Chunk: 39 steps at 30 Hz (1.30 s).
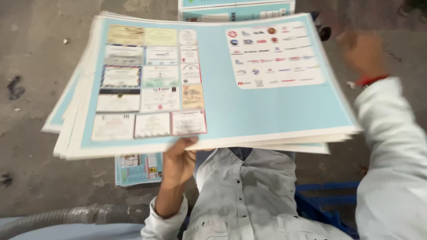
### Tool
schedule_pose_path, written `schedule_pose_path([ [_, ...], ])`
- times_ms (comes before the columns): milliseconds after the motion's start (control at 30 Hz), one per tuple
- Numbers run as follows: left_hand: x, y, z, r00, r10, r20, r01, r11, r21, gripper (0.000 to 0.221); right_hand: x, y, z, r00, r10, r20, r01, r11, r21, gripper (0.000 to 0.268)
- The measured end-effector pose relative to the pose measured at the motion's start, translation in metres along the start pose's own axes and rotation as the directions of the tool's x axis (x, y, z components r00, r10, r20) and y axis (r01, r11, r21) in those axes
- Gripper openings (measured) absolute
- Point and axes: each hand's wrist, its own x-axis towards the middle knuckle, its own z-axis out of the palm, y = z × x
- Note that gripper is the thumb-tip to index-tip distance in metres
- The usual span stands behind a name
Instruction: The person folds printed paper sheets by hand using a wooden tool to crease the folds. The person aligns the sheets on a small stand and presses the tool along the folded edge before stacking the finished pieces.
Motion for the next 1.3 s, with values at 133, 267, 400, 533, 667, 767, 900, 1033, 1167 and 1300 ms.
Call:
schedule_pose_path([
  [133, 0.038, -0.007, -0.017, 0.996, 0.088, -0.005, -0.089, 0.993, -0.079, 0.024, 0.027, 0.024, -0.042, 0.973, 0.214, -0.083, -0.21, 0.976, 0.06, 0.026],
  [267, 0.09, -0.065, -0.032, 0.997, -0.066, -0.033, 0.062, 0.991, -0.115, 0.025, -0.013, -0.036, -0.101, 0.933, 0.339, 0.123, -0.36, 0.886, 0.293, 0.028],
  [400, 0.118, -0.098, -0.056, 0.996, -0.051, -0.073, 0.061, 0.989, 0.134, 0.031, -0.06, -0.154, -0.103, 0.876, 0.139, 0.461, -0.383, 0.782, 0.493, 0.034],
  [533, 0.126, -0.12, -0.086, 0.997, -0.071, -0.004, 0.071, 0.997, 0.032, 0.023, -0.112, -0.247, -0.05, 0.365, -0.132, 0.922, -0.357, 0.895, 0.269, 0.03],
  [667, 0.124, -0.157, -0.089, 0.993, -0.113, 0.022, 0.114, 0.993, -0.041, 0.027, -0.152, -0.272, 0.001, 0.635, -0.214, 0.743, -0.293, 0.823, 0.487, 0.028],
  [767, 0.114, -0.195, -0.062, 0.981, -0.178, 0.082, 0.177, 0.984, 0.017, 0.024, -0.152, -0.269, 0.029, 0.798, 0.136, 0.587, -0.568, -0.159, 0.808, 0.037],
  [900, 0.099, -0.213, -0.013, 0.997, -0.072, 0.008, 0.069, 0.977, 0.201, 0.023, -0.103, -0.264, 0.048, 0.553, 0.608, 0.57, 0.06, -0.712, 0.7, 0.047],
  [1033, 0.098, -0.196, 0.011, 0.967, 0.104, 0.233, -0.204, 0.863, 0.463, 0.032, -0.057, -0.261, 0.055, 0.479, 0.711, 0.515, 0.053, -0.609, 0.791, 0.048],
  [1167, 0.103, -0.177, -0.01, 0.895, 0.011, 0.445, -0.361, 0.602, 0.712, 0.043, -0.058, -0.239, 0.066, 0.476, 0.8, 0.364, 0.066, -0.445, 0.893, 0.044],
  [1300, 0.117, -0.123, -0.104, 0.825, 0.331, 0.457, -0.551, 0.297, 0.78, 0.065, -0.07, -0.191, 0.024, 0.578, 0.811, 0.087, 0.154, -0.214, 0.965, 0.048],
])
